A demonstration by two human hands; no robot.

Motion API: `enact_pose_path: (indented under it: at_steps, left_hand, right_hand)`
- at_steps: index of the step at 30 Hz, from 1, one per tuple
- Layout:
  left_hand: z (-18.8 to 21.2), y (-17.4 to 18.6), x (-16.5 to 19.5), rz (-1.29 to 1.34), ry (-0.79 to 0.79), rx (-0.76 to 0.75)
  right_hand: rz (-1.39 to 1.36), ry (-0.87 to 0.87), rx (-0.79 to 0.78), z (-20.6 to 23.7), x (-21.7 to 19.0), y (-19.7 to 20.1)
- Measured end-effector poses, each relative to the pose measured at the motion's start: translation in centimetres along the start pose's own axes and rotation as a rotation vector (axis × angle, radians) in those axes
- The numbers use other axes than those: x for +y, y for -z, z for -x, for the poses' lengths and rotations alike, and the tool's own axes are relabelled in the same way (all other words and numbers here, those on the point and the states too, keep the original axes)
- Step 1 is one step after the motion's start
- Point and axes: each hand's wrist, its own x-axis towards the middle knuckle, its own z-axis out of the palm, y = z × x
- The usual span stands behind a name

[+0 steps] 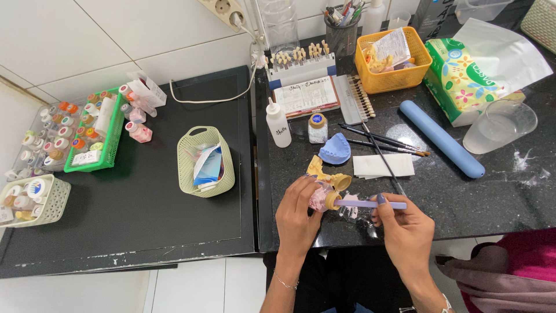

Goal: The person works at a dental laboratory bench, mixing pink acrylic powder with liquid and using a brush to apply the material onto a denture prosthesis. They dip the brush in a glass of water, pick up powder, and build up material on the denture while a blue impression model sits nearby.

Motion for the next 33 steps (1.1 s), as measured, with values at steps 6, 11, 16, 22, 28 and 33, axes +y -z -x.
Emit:
enact_pose_path:
  at_steps: [6, 11, 16, 22, 28, 33]
  left_hand:
    - [-0.1, 0.2, 0.1, 0.010, -0.011, 0.006]
    - [-0.2, 0.2, 0.2, 0.012, 0.017, 0.013]
    - [-0.4, 0.3, 0.5, 0.008, 0.073, 0.046]
    - [-0.5, 0.2, 0.8, 0.054, 0.344, 0.132]
    - [-0.6, 0.2, 0.7, 0.034, 0.503, 0.079]
    - [-0.9, 0.2, 0.1, 0.043, 0.536, 0.056]
  right_hand:
    - [-0.170, -0.096, 0.022, -0.9, 0.8, 0.4]
    - [-0.271, -0.111, 0.066, -1.0, 1.1, 2.3]
    - [-0.284, -0.069, 0.121, -0.7, 1.2, 4.6]
    - [0.082, 0.043, 0.109, 1.4, 1.1, 5.9]
    - [0.589, 0.351, -0.061, 3.3, 0.3, 6.0]
    - [0.755, 0.450, -0.218, 4.2, -0.5, 6.6]
